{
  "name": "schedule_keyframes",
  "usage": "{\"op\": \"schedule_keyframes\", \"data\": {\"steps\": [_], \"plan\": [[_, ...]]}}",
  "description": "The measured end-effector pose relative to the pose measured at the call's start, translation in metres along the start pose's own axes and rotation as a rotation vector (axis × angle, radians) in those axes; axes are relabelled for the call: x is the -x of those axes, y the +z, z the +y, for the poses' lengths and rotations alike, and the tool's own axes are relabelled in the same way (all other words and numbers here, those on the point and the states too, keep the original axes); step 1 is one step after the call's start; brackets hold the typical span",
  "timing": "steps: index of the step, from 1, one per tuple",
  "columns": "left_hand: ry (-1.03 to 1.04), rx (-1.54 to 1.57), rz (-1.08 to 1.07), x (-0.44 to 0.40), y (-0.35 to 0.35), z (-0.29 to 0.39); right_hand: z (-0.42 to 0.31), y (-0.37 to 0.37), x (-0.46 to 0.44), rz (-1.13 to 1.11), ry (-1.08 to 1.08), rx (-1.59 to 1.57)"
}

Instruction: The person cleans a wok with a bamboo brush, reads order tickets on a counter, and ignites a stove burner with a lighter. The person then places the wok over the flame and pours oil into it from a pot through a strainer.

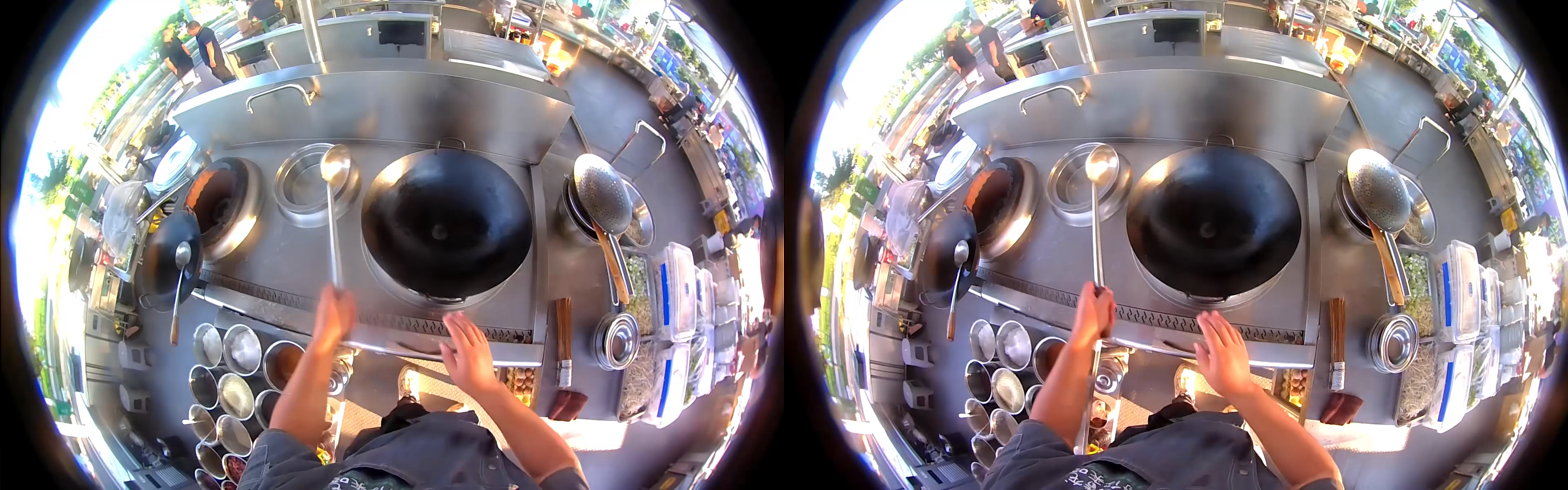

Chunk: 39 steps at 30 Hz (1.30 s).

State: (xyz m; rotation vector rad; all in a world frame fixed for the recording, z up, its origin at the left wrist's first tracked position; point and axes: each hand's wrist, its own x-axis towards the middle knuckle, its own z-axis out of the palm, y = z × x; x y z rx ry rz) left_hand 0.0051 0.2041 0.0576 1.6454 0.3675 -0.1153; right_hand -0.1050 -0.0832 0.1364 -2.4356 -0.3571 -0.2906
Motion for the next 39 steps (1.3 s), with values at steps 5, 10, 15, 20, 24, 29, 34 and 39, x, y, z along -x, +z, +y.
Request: {"op": "schedule_keyframes", "data": {"steps": [5,10,15,20,24,29,34,39], "plan": [[0.049,-0.810,0.223,-0.096,-0.080,0.004,0.036,0.068,-0.054,-0.049,0.017,0.165],[-0.179,-0.671,0.223,-0.176,-0.096,0.005,0.052,0.095,-0.067,0.100,0.111,0.253],[-0.399,0.646,-0.147,-0.197,-0.108,0.000,0.080,0.110,-0.066,-0.050,0.170,0.247],[-0.375,1.155,-0.533,-0.139,-0.116,0.003,0.052,0.092,-0.070,-0.026,0.172,0.251],[-0.297,0.963,-0.464,-0.062,-0.108,0.057,0.053,0.100,-0.075,-0.008,0.177,0.229],[-0.331,0.806,-0.417,0.022,-0.101,0.088,0.050,0.099,-0.072,-0.034,0.235,0.139],[-0.464,0.464,-0.312,0.095,-0.084,0.097,0.048,0.086,-0.059,0.061,0.160,-0.030],[-0.458,0.004,-0.382,0.124,-0.076,0.073,0.035,0.047,-0.014,0.195,0.165,-0.029]]}}
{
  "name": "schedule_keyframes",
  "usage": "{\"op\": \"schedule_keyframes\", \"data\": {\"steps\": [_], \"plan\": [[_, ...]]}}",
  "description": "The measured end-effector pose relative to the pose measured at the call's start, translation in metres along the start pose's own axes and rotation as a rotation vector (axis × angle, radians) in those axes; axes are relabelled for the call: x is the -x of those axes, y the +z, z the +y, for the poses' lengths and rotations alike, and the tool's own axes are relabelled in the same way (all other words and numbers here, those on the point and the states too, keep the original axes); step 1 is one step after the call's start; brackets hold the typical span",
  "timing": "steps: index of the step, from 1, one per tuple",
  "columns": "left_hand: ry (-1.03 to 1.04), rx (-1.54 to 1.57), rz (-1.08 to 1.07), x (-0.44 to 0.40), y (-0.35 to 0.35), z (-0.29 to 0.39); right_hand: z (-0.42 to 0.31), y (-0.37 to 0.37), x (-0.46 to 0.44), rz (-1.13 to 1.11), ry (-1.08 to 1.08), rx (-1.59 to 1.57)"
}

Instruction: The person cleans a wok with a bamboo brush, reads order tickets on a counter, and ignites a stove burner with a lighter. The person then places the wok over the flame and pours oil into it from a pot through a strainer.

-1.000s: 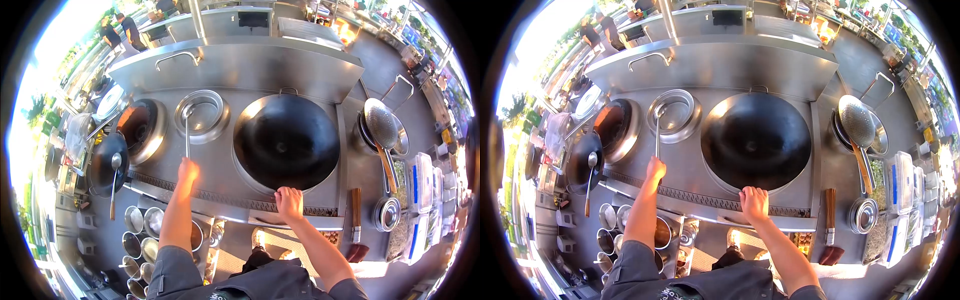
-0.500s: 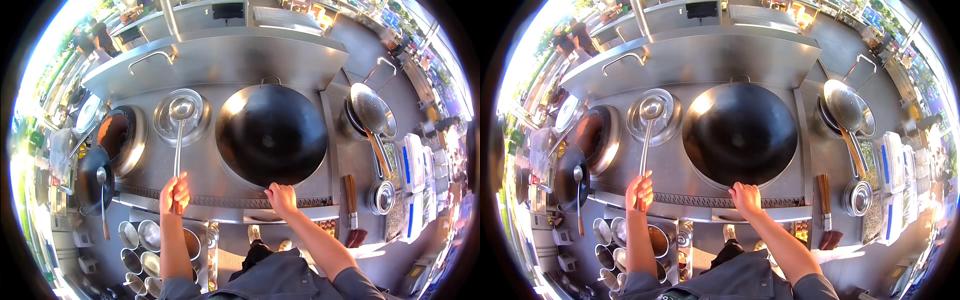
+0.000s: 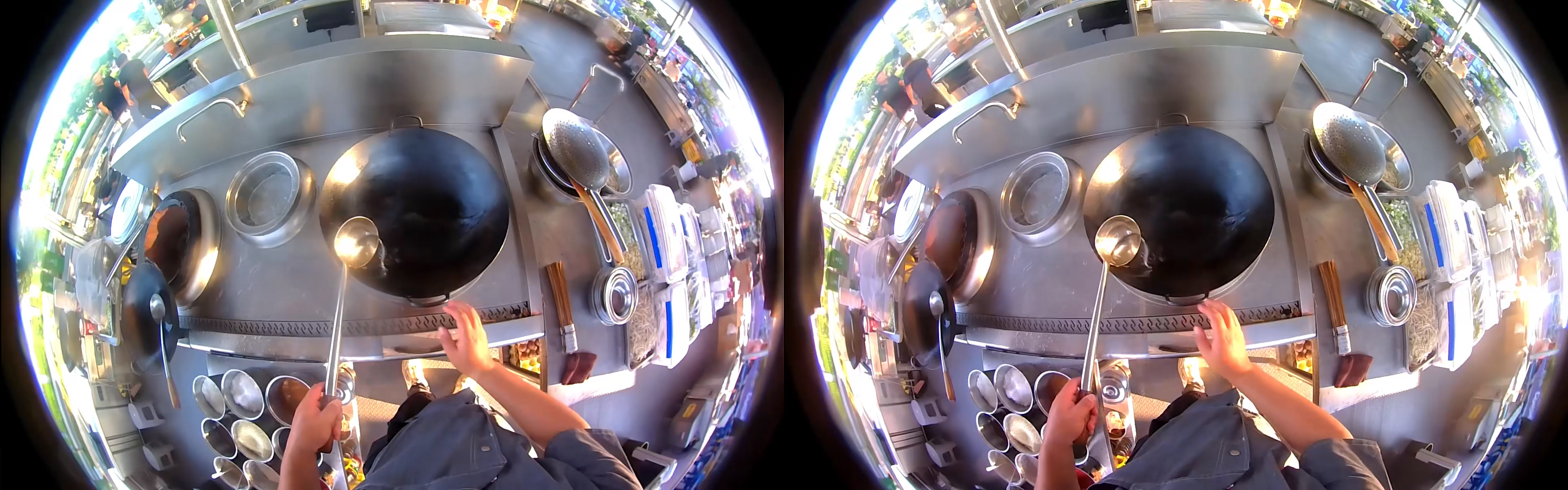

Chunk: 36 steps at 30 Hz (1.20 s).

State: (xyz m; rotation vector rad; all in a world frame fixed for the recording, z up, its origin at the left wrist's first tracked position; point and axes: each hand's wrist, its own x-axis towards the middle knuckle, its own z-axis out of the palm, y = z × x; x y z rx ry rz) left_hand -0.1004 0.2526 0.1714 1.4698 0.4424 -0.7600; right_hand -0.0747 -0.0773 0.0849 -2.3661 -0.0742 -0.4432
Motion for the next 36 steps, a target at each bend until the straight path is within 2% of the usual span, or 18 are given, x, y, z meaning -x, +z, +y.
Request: {"op": "schedule_keyframes", "data": {"steps": [2,4,6,7,8,10,13,15,18,19,25,26,28,30,31,33,35,36], "plan": [[0.005,-0.080,-0.012,-0.010,-0.002,-0.010,0.013,-0.022,0.033,-0.050,0.125,-0.055],[0.258,-0.355,0.188,-0.039,-0.021,-0.027,0.038,-0.039,0.075,-0.078,0.181,0.035],[0.373,-0.209,0.255,-0.076,-0.034,-0.010,0.060,-0.054,0.117,-0.156,0.390,0.001],[0.355,-0.117,0.320,-0.104,-0.049,-0.009,0.068,-0.063,0.136,-0.161,0.462,0.014],[0.306,-0.270,0.412,-0.115,-0.054,0.017,0.074,-0.070,0.154,-0.167,0.532,0.026],[0.333,-0.662,0.648,-0.185,-0.105,0.011,0.081,-0.082,0.182,-0.179,0.676,0.066],[0.360,-0.941,0.833,-0.272,-0.162,0.017,0.104,-0.085,0.234,-0.112,0.735,0.032],[0.028,-0.494,0.649,-0.237,-0.108,0.096,0.102,-0.089,0.250,-0.096,0.763,0.043],[-0.047,0.456,0.283,-0.285,-0.142,0.111,0.096,-0.098,0.260,-0.103,0.814,0.053],[-0.026,0.579,0.220,-0.276,-0.132,0.127,0.096,-0.099,0.264,-0.083,0.849,0.039],[0.201,0.507,0.070,-0.263,-0.097,0.216,0.101,-0.094,0.267,-0.098,0.911,0.029],[0.224,0.426,0.119,-0.252,-0.090,0.224,0.101,-0.095,0.264,-0.103,0.906,0.029],[0.283,-0.100,0.290,-0.249,-0.092,0.216,0.101,-0.097,0.259,-0.059,0.897,0.001],[0.167,-0.647,0.641,-0.232,-0.065,0.198,0.105,-0.099,0.257,-0.044,0.913,0.020],[0.162,-0.898,0.728,-0.250,-0.081,0.171,0.106,-0.101,0.259,-0.034,0.935,0.038],[0.210,-1.038,0.818,-0.306,-0.131,0.103,0.106,-0.104,0.264,-0.046,0.955,0.042],[-0.022,-0.337,0.572,-0.273,-0.105,0.115,0.108,-0.104,0.269,-0.045,0.977,0.045],[-0.017,-0.345,0.564,-0.277,-0.112,0.112,0.107,-0.104,0.273,-0.054,0.984,0.052]]}}
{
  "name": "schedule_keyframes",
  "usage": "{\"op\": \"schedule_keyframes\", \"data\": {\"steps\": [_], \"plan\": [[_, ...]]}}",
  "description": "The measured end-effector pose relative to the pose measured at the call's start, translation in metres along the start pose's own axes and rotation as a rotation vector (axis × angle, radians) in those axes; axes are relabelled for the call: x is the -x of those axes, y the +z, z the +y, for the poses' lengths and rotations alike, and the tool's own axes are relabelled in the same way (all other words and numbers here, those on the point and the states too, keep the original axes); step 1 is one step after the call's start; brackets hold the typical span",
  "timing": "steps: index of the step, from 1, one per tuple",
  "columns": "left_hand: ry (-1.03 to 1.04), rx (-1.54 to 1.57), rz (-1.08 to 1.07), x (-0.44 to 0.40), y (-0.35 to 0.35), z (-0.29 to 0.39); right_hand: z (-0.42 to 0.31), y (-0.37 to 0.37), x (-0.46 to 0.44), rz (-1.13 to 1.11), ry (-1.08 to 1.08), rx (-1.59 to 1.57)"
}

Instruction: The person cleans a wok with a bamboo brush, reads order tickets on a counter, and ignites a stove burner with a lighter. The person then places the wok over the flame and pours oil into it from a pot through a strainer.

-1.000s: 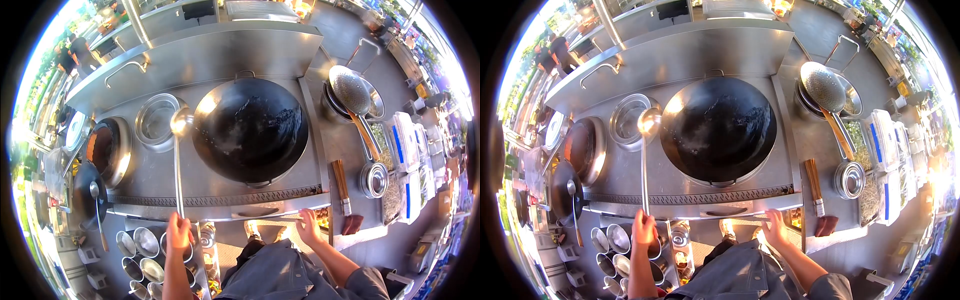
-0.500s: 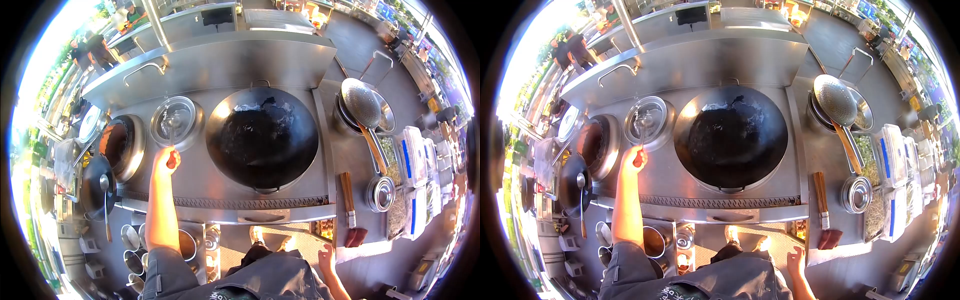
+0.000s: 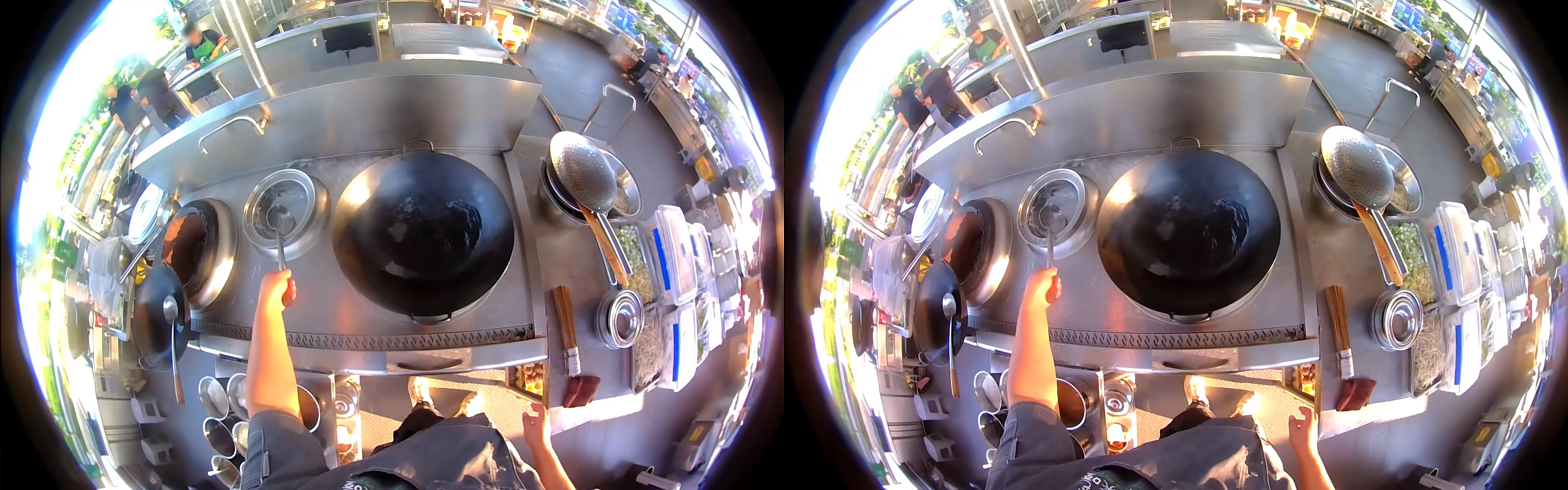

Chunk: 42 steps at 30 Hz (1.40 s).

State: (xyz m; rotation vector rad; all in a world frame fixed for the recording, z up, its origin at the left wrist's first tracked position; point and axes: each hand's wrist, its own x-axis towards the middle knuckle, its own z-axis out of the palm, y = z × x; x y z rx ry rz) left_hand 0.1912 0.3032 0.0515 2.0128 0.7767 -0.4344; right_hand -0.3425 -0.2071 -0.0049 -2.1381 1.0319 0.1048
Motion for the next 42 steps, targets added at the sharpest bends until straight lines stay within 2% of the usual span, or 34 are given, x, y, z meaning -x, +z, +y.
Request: {"op": "schedule_keyframes", "data": {"steps": [2,3,6,7,9,11,12,14,16,19,21,23,24,26,27,28,30,32,34,37,41,42], "plan": [[-0.186,0.847,-0.375,-0.010,-0.010,-0.004,0.003,-0.001,0.003,-0.003,0.011,0.010],[-0.149,0.911,-0.375,-0.003,-0.009,-0.003,0.004,-0.001,0.002,-0.009,0.016,0.020],[-0.025,0.919,-0.473,0.022,-0.008,0.024,0.006,0.000,0.002,-0.007,0.023,0.031],[-0.001,0.822,-0.483,0.032,-0.004,0.048,0.006,0.001,0.001,-0.007,0.024,0.022],[-0.094,0.716,-0.619,0.050,-0.008,0.115,-0.001,0.000,0.002,-0.017,0.023,0.021],[0.111,0.650,-0.670,0.044,-0.006,0.149,-0.011,0.002,-0.001,-0.016,0.009,0.015],[0.176,0.569,-0.556,0.051,-0.003,0.154,-0.014,0.000,-0.001,-0.017,0.007,0.017],[0.327,0.115,-0.261,0.071,0.013,0.144,-0.020,-0.004,-0.004,0.034,0.019,-0.052],[0.293,-0.268,0.080,0.086,0.029,0.117,-0.016,-0.006,-0.001,0.056,0.045,-0.059],[0.450,-0.550,0.336,-0.025,0.029,0.003,-0.005,-0.009,0.011,0.059,0.100,-0.012],[0.448,-0.587,0.379,-0.048,0.023,-0.021,0.000,-0.011,0.015,0.044,0.123,0.038],[0.037,0.110,-0.067,-0.020,0.007,-0.010,0.005,-0.010,0.019,0.041,0.119,0.052],[0.037,0.103,-0.076,-0.029,0.003,-0.018,0.007,-0.008,0.022,0.045,0.130,0.053],[-0.109,1.064,-0.574,-0.044,-0.013,-0.038,0.004,-0.009,0.019,0.030,0.112,0.058],[-0.108,1.175,-0.578,-0.038,-0.012,-0.047,0.002,-0.009,0.017,0.026,0.094,0.082],[-0.111,1.174,-0.581,-0.025,-0.010,-0.054,0.001,-0.009,0.015,0.028,0.097,0.083],[-0.014,1.362,-0.797,-0.002,-0.009,-0.079,-0.005,-0.012,0.010,0.013,0.078,0.066],[0.018,1.406,-0.847,0.029,-0.012,-0.102,-0.003,-0.013,0.003,0.006,0.066,0.077],[0.113,1.412,-0.803,0.075,-0.021,-0.118,0.002,-0.014,-0.003,-0.009,0.019,0.056],[0.137,1.343,-0.671,0.131,-0.032,-0.145,0.002,-0.016,-0.007,-0.065,0.028,0.063],[0.105,1.081,-0.519,0.178,-0.042,-0.191,0.016,-0.011,-0.015,-0.129,-0.056,0.007],[0.074,1.064,-0.409,0.199,-0.036,-0.199,0.021,-0.010,-0.016,-0.145,-0.077,0.001]]}}
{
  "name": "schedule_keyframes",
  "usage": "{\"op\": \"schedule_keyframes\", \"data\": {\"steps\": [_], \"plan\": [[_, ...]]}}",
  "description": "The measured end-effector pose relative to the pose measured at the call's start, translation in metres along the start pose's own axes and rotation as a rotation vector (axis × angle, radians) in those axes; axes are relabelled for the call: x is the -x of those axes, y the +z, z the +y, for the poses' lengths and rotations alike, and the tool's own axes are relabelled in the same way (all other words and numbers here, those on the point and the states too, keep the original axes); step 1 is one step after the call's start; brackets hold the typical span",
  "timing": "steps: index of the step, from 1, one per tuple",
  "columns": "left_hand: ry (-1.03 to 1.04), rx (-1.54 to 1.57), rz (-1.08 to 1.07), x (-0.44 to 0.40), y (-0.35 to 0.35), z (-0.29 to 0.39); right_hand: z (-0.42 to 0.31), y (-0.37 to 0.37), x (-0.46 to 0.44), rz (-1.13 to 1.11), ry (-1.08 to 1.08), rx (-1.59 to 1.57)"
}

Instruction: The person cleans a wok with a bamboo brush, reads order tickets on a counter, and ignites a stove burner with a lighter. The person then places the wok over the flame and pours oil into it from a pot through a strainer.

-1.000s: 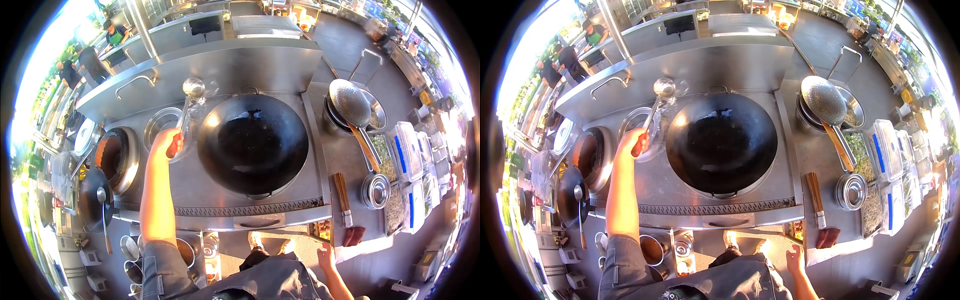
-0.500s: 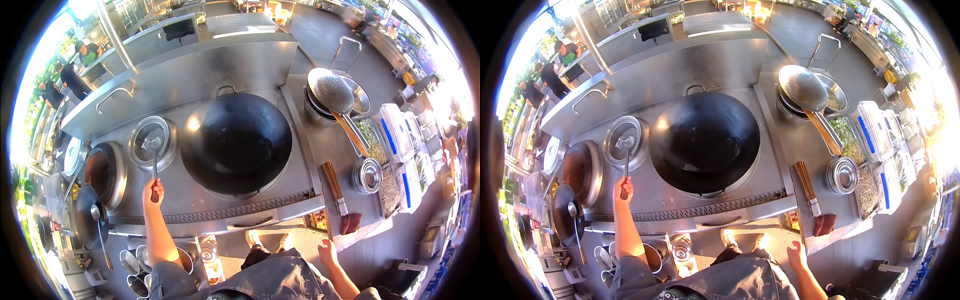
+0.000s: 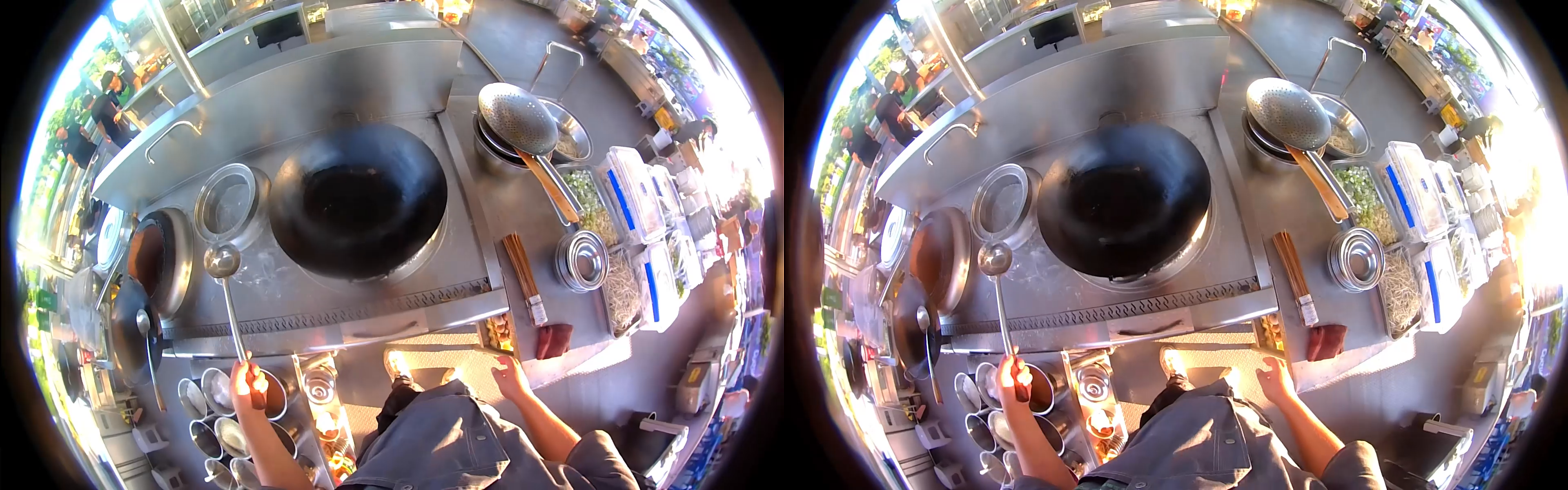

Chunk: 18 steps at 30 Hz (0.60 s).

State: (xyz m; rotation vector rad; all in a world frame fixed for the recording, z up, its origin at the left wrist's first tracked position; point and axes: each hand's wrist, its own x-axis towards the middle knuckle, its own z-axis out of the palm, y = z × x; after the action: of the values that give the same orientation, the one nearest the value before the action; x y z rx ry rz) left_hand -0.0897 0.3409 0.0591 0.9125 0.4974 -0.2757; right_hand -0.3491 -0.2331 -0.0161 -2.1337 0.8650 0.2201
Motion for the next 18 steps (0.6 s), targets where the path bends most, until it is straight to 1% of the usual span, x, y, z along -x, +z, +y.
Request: {"op": "schedule_keyframes", "data": {"steps": [2,3,4,6,8,9,12,13,15,16,18], "plan": [[0.035,-0.167,0.112,0.035,0.017,-0.027,0.007,-0.003,-0.001,-0.031,-0.018,0.010],[0.016,-0.316,0.232,0.048,0.028,-0.044,0.011,-0.006,-0.001,-0.050,-0.037,0.019],[0.022,-0.482,0.219,0.054,0.019,-0.066,0.015,-0.010,-0.001,-0.063,-0.039,0.015],[-0.031,-0.602,0.170,0.082,0.034,-0.100,0.023,-0.015,-0.001,-0.093,-0.044,0.017],[-0.104,-0.808,0.268,0.107,0.069,-0.124,0.033,-0.021,0.001,-0.105,-0.056,0.015],[-0.133,-0.781,0.303,0.119,0.083,-0.134,0.037,-0.023,0.001,-0.110,-0.073,0.005],[-0.064,-0.905,0.245,0.133,0.089,-0.152,0.049,-0.028,0.003,-0.115,-0.101,0.002],[-0.062,-0.904,0.248,0.135,0.093,-0.150,0.051,-0.030,0.003,-0.113,-0.090,0.005],[0.028,-1.057,0.253,0.138,0.100,-0.139,0.054,-0.033,0.005,-0.110,-0.080,0.009],[0.123,-0.979,0.290,0.142,0.110,-0.135,0.055,-0.035,0.005,-0.112,-0.077,0.011],[0.289,-0.766,0.301,0.139,0.110,-0.137,0.056,-0.037,0.007,-0.107,-0.073,0.012]]}}
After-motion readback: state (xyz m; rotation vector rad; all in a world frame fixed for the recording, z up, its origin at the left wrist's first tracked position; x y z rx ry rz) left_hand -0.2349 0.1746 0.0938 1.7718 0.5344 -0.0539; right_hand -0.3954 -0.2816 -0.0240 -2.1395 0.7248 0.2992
